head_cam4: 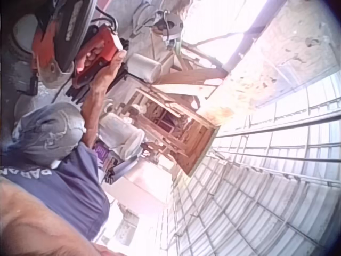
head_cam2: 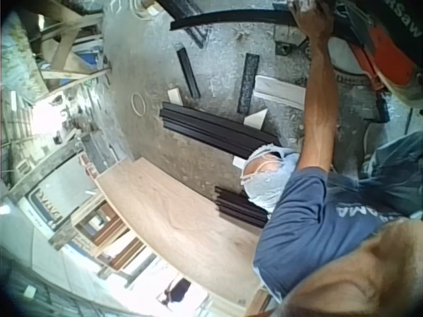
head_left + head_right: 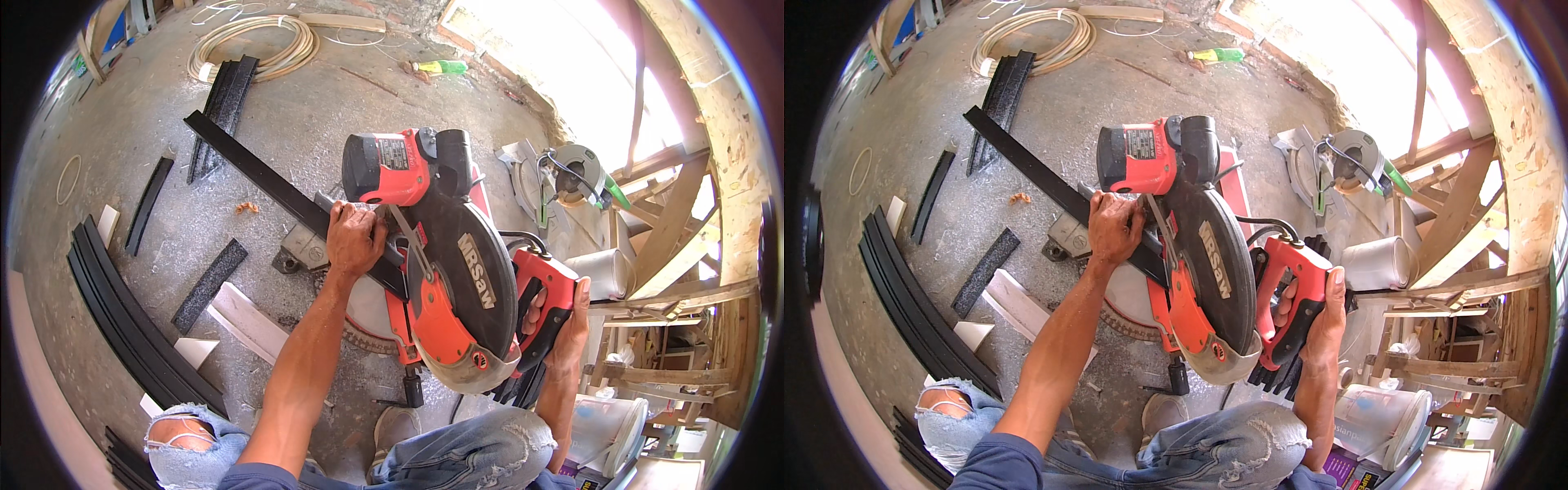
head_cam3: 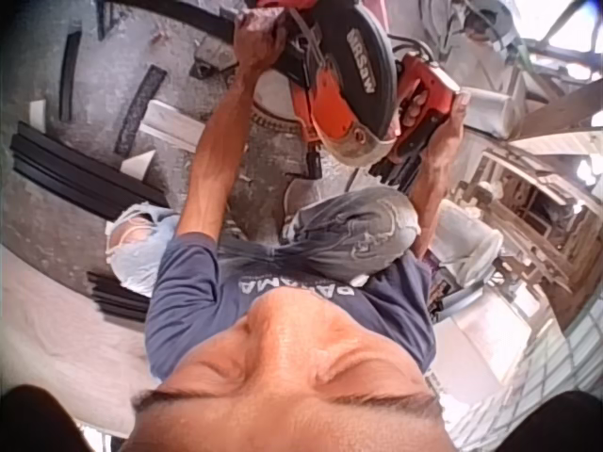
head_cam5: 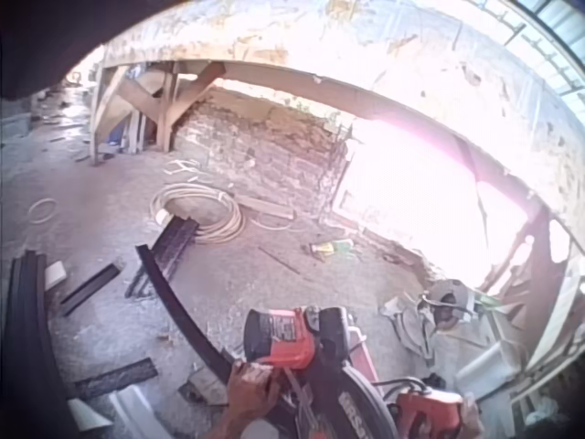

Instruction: The person uses a miter saw to cut a black strip, picks up the cut piece, and places it with others on the floor.

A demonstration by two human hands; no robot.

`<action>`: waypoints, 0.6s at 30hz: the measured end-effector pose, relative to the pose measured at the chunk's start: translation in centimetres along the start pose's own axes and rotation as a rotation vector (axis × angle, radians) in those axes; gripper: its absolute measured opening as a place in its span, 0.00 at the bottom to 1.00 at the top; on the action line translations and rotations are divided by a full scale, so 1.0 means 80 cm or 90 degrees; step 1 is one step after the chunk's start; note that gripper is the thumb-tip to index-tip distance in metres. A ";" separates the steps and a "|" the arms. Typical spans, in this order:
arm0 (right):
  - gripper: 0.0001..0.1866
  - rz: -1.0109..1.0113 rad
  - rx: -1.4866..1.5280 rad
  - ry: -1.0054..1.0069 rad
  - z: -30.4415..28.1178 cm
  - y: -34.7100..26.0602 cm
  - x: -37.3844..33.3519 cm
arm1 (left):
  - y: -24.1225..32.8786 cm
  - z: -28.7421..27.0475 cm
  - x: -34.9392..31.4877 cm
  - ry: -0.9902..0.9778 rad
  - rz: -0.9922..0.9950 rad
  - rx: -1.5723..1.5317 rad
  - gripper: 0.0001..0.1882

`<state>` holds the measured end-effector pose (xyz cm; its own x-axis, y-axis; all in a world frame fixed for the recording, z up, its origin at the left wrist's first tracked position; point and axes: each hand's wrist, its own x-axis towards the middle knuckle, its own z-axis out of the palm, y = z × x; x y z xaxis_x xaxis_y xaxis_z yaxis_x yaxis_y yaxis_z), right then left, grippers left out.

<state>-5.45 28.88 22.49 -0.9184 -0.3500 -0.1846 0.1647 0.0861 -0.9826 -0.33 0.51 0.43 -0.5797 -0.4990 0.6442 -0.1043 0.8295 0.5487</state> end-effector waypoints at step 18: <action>0.38 -0.007 -0.007 0.009 -0.004 0.006 -0.002 | -0.004 0.004 -0.005 -0.045 -0.024 0.006 0.10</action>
<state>-5.37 29.24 22.07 -0.9252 -0.3378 -0.1728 0.1500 0.0928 -0.9843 -0.32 0.51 -0.19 -0.6305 -0.5110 0.5843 -0.1338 0.8130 0.5666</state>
